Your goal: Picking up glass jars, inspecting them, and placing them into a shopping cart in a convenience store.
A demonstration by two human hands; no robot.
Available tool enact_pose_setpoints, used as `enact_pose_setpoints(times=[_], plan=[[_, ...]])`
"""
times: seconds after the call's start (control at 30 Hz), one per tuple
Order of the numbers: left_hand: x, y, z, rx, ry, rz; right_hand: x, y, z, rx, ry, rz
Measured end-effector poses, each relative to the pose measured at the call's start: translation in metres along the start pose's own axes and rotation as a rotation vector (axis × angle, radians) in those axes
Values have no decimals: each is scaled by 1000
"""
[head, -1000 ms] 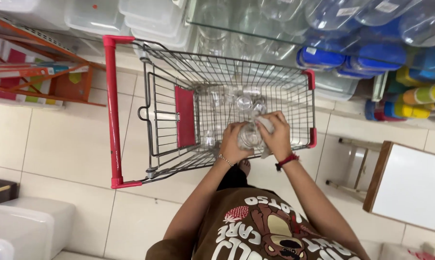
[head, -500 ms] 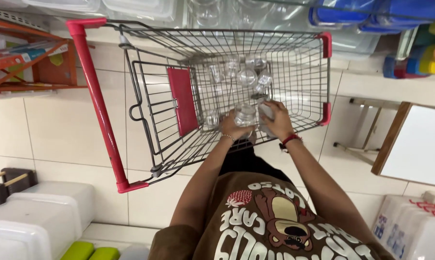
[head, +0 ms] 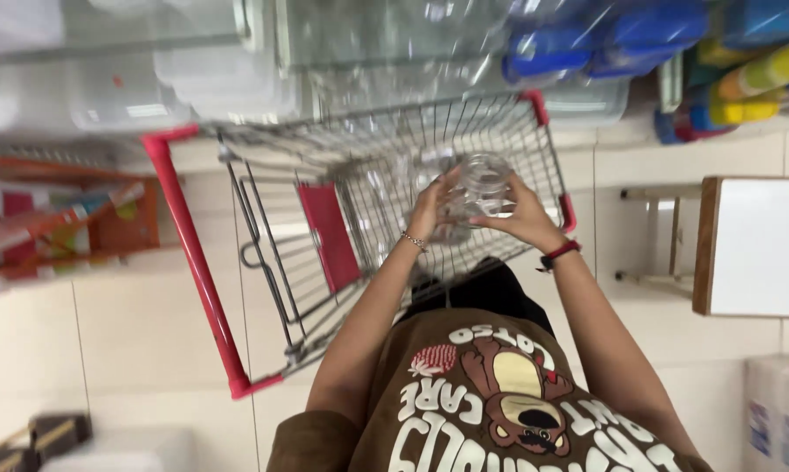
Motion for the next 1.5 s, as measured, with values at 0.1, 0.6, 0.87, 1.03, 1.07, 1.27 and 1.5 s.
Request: enact_pose_setpoints(times=[0.1, 0.6, 0.87, 1.03, 1.07, 1.27, 1.5], plan=[[-146, 71, -18, 131, 218, -147, 49, -59, 3, -140, -267, -41], [-614, 382, -90, -153, 1641, -1446, 409, -375, 143, -1045, -1228, 40], [-644, 392, -260, -90, 667, -1800, 517, -521, 26, -1223, -981, 386], [-649, 384, -278, -114, 607, -1813, 552, -557, -22, -1013, -651, 381], [-651, 382, -279, -145, 609, -1782, 558, -559, -27, -983, -596, 372], [-657, 381, -277, -249, 592, -1733, 581, -558, -62, -927, -431, 412], [-660, 382, -267, -257, 544, -1749, 584, -561, -90, -1063, -557, 743]])
Point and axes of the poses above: each hand's wrist, its own z-axis away from the middle knuckle, its own y-axis out of the palm, x = y × z, the point moved 4 cm from there along -z, towards the middle knuckle, and after that the axes turned 15 degrees about y, right-handed, at the moved point
